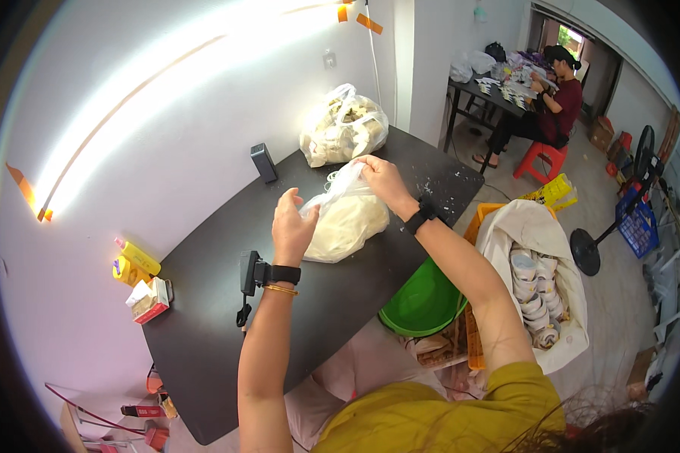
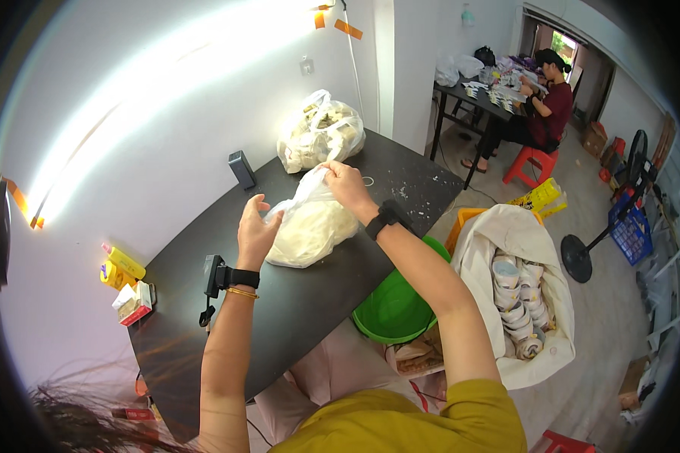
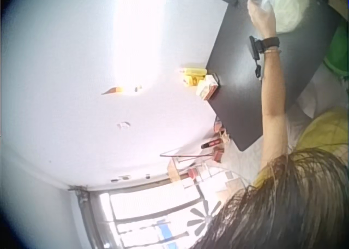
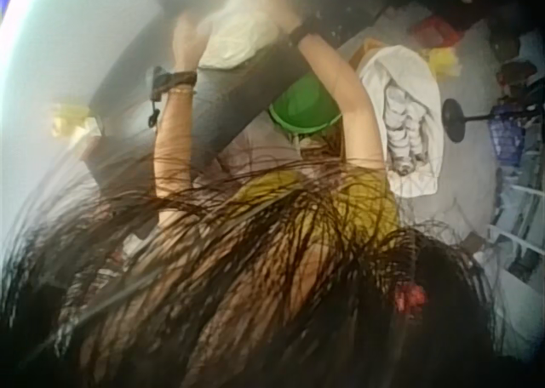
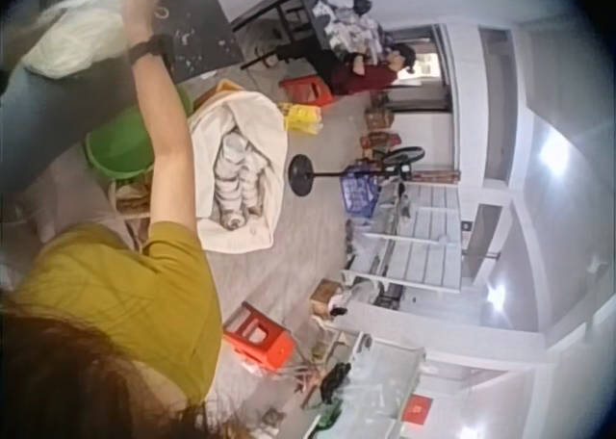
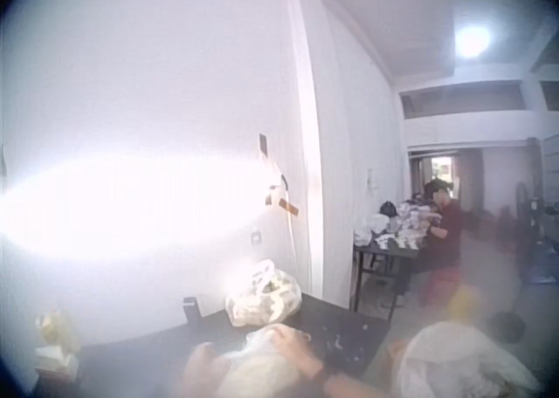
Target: Unpack and organize shoe uppers and laces on a workbench.
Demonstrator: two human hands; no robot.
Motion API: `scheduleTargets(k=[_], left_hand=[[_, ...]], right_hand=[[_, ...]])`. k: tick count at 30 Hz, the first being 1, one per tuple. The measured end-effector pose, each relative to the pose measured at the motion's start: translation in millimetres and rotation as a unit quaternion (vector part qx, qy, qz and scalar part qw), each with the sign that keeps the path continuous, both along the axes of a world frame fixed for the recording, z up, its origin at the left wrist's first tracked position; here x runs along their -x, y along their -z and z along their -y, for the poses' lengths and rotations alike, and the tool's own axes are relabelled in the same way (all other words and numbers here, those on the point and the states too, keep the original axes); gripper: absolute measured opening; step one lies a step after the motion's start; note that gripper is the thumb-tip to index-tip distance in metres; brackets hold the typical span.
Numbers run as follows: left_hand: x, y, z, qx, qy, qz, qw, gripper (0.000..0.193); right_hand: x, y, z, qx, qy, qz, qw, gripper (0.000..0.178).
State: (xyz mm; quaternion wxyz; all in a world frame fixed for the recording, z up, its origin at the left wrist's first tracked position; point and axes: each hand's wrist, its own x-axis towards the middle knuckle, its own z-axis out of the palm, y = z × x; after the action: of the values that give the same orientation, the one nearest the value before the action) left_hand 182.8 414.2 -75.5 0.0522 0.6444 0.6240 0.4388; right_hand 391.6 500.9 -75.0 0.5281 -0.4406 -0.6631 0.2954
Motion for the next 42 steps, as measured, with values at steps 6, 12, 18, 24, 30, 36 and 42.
scheduleTargets(k=[6,12,18,24,30,36,42], left_hand=[[17,-5,9,0.019,-0.107,-0.057,0.992,0.018],[81,21,21,-0.005,-0.05,0.319,0.946,0.024],[50,14,57,0.122,0.015,0.586,0.801,0.024],[53,28,56,0.139,0.143,0.781,0.592,0.026],[70,57,45,0.057,0.132,0.837,0.528,0.019],[53,79,36,0.094,0.138,0.798,0.578,0.023],[78,72,53,0.057,0.141,0.829,0.538,0.017]], right_hand=[[-17,-1,-11,-0.051,0.04,0.016,0.998,0.025],[-32,21,-21,-0.049,0.114,0.067,0.99,0.028],[39,-42,84,-0.278,-0.234,0.056,0.93,0.028],[62,-6,61,-0.251,-0.166,0.362,0.882,0.012],[6,-11,83,-0.397,-0.144,0.397,0.814,0.021],[63,3,111,-0.194,-0.283,0.188,0.92,0.028],[6,-4,81,-0.081,-0.202,0.606,0.765,0.032]])
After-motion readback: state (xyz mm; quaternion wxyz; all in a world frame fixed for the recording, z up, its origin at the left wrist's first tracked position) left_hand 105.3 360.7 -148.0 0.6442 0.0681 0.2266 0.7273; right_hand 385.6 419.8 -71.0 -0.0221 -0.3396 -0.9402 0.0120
